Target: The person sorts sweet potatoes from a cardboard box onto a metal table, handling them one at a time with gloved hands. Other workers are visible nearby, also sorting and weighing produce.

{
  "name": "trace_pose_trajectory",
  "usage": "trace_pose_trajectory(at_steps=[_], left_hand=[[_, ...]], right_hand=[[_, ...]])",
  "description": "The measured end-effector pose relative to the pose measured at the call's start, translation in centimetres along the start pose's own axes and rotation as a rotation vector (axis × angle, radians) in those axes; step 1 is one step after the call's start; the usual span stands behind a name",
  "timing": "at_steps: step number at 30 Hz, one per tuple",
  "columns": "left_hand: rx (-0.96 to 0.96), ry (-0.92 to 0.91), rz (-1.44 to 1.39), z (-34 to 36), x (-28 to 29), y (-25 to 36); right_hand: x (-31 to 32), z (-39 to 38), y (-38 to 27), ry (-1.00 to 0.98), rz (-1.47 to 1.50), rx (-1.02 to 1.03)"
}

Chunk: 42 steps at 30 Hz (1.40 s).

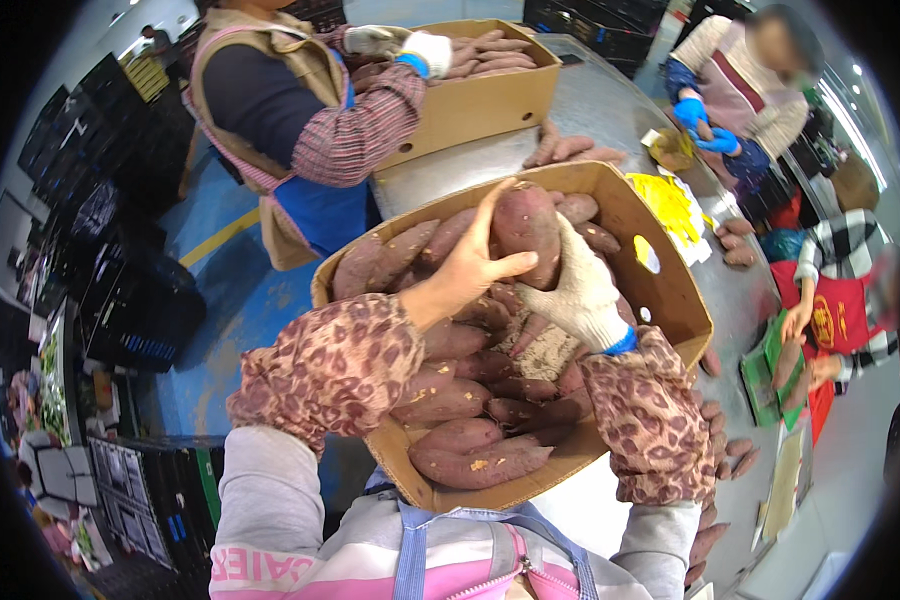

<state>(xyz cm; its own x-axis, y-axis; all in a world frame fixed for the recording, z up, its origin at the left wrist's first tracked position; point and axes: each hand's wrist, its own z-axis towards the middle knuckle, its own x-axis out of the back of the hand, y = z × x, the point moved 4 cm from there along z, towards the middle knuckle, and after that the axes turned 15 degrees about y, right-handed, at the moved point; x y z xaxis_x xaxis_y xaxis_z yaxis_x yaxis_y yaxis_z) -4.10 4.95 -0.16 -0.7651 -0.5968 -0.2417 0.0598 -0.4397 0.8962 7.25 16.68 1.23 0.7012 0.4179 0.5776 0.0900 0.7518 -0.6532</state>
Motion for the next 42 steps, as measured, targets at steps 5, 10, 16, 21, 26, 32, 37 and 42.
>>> trace_pose_trajectory(at_steps=[5, 10, 16, 21, 26, 32, 37, 42], left_hand=[[0.136, 0.063, -0.077, 0.5, 0.3, -0.2], [0.151, 0.095, -0.007, 0.4, 0.7, -0.7], [-0.017, -0.017, 0.137, 0.1, 0.5, -0.7], [0.006, 0.007, 0.111, 0.0, 0.4, -0.6], [0.228, 0.127, -0.016, 0.4, 0.9, -1.1], [0.141, 0.033, 0.103, 0.0, 0.6, -0.5], [-0.085, -0.014, 0.296, -0.5, 0.1, 0.5], [0.250, 0.032, -0.117, 0.5, 0.5, -0.8]], right_hand=[[-0.5, 0.3, 0.5, -0.047, 0.035, 0.021], [-1.2, -0.1, 1.1, -0.085, 0.031, -0.020], [-1.0, -0.5, 1.3, -0.066, 0.106, -0.012], [-0.6, -0.2, 0.7, -0.108, 0.125, -0.013], [-0.5, -0.1, -0.6, -0.146, 0.005, 0.009], [-0.6, -0.6, -0.1, -0.210, 0.108, -0.098], [-0.9, -0.3, 0.4, -0.130, 0.067, 0.069], [-0.9, -0.2, 0.6, -0.197, 0.119, -0.017]])
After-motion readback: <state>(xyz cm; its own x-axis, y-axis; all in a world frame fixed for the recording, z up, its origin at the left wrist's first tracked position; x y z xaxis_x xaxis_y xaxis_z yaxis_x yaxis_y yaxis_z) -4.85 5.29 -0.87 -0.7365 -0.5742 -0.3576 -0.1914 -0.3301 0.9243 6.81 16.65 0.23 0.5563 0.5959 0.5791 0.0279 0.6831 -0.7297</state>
